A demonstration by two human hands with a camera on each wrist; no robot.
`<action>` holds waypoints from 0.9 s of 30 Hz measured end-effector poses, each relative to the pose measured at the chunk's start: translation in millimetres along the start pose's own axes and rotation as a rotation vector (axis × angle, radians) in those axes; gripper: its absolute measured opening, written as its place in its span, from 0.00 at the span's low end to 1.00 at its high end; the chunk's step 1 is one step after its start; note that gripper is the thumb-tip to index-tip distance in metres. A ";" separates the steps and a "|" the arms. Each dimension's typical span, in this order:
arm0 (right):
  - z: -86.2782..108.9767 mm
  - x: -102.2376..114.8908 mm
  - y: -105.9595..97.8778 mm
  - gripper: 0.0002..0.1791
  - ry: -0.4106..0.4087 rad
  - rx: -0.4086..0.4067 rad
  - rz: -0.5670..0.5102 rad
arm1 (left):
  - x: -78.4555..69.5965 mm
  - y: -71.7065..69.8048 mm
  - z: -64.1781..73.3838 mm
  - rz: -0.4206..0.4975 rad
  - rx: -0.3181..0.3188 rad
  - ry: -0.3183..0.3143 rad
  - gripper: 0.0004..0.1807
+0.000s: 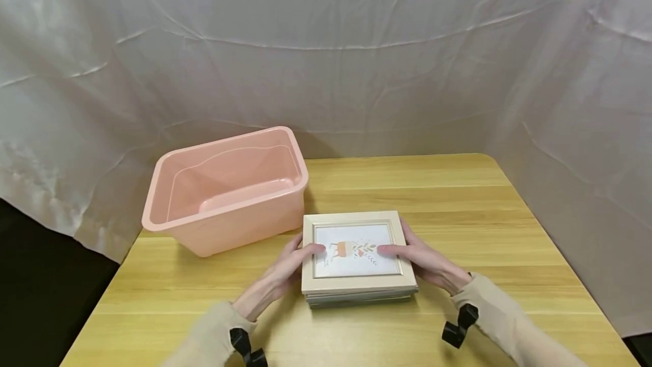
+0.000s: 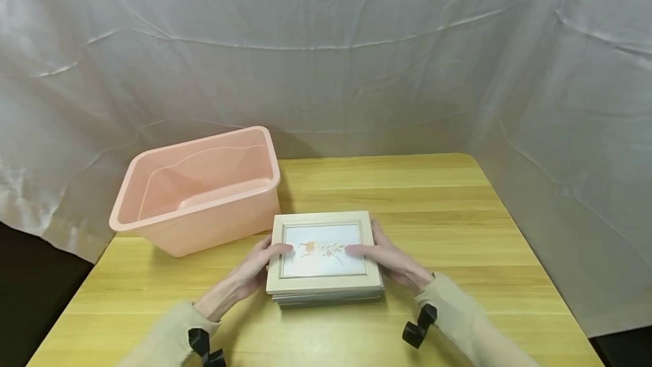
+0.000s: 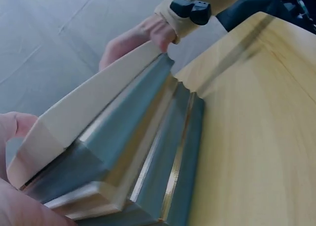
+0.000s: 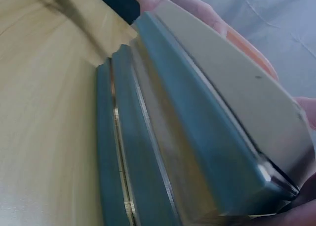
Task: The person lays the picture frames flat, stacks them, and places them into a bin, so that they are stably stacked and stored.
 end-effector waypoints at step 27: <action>3.6 9.1 -1.1 0.63 -0.240 -0.030 0.190 | -8.1 0.4 9.8 -0.123 -0.110 0.238 0.57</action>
Point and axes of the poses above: each hand's wrist, its own z-axis away from the middle knuckle, its own y-axis out of the palm, x = y × z, the point moved 7 cm from there along -z, towards the middle knuckle, and after that the axes turned 3 degrees about -z, right-handed, at the moved point
